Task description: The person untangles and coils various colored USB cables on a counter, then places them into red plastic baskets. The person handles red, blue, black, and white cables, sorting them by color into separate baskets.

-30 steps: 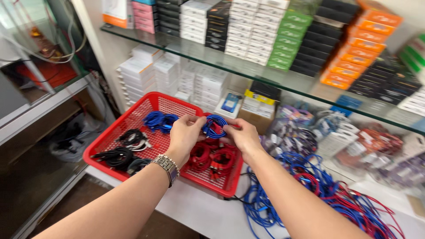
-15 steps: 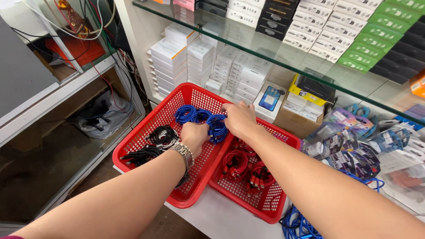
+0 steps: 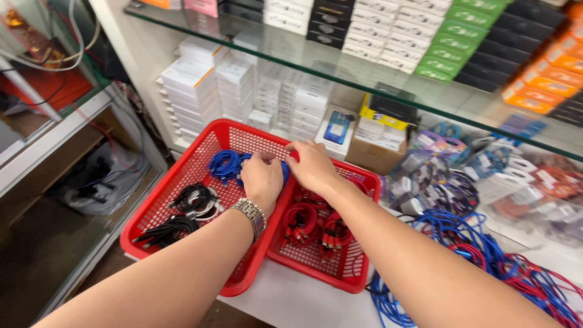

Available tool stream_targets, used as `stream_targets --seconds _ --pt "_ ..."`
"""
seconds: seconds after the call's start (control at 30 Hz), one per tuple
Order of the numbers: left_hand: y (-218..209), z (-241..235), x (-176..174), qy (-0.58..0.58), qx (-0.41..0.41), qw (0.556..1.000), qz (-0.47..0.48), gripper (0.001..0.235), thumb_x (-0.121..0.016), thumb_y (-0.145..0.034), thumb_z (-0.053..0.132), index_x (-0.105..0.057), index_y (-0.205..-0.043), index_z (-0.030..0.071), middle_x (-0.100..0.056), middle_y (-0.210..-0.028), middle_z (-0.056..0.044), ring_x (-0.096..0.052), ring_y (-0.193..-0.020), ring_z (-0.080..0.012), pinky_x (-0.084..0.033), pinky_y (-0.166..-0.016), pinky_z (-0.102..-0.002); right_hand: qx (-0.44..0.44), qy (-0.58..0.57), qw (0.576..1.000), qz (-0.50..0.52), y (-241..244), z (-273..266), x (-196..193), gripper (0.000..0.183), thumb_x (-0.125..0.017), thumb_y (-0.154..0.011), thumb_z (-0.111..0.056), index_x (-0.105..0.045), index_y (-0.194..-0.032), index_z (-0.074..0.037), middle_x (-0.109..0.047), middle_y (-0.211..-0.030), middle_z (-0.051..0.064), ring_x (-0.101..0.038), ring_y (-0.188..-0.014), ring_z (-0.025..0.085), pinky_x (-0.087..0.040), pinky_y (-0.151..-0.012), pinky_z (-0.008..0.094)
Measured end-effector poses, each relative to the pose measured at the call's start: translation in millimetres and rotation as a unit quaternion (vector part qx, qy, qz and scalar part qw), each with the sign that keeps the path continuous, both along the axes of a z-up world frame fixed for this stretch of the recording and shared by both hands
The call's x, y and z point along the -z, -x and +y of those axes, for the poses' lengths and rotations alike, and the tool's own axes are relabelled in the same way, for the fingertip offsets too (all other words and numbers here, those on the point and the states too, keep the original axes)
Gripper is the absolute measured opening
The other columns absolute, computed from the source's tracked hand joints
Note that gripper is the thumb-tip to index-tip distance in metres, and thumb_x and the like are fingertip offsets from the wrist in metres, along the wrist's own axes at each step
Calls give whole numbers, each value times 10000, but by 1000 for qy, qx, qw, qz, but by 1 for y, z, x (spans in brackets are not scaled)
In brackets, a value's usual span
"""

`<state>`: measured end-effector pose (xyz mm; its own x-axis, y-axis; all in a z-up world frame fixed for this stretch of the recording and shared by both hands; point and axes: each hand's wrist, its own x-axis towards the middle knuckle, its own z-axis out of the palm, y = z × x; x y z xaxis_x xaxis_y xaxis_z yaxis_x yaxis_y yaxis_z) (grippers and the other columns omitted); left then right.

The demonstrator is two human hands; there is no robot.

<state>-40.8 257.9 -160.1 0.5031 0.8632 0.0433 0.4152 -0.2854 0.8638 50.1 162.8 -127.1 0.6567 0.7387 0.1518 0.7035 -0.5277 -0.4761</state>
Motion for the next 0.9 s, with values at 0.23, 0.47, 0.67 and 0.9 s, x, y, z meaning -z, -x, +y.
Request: stream_targets --seconds 0.23,0.47,0.67,0.9 --pt "-46 -71 -38 -57 92 989 -104 199 -664 -865 174 -787 -995 87 -739 -1013 -171 -640 -1071 -355 -479 -965 -458 57 -51 990 122 -17 -95 -30 330 -664 -916 -292 -721 -1180 -103 -765 -1120 109 -737 -1054 251 -555 -911 371" --pt "-52 -180 -65 79 208 969 -104 217 -649 -883 198 -777 -1006 74 -781 -942 -134 -751 -918 -267 -550 -843 -373 177 -59 974 126 -27 -242 -22 345 -656 -920 -312 -736 -1180 -99 -777 -986 124 -726 -840 242 -561 -767 370" --pt "-42 -250 -76 145 245 958 -44 225 -671 -894 249 -785 -1008 91 -779 -973 -127 -739 -941 -253 -535 -846 -369 287 -46 945 149 -28 -373 -3 320 -668 -908 -284 -735 -1169 -113 -748 -839 85 -684 -659 165 -546 -627 332" --pt "-43 -294 -65 173 276 945 -25 263 -677 -906 265 -778 -1038 61 -775 -928 -120 -719 -885 -204 -532 -813 -351 308 111 903 277 -1 -447 28 289 -763 -886 -269 -778 -835 15 -712 -688 86 -633 -580 175 -505 -531 319"
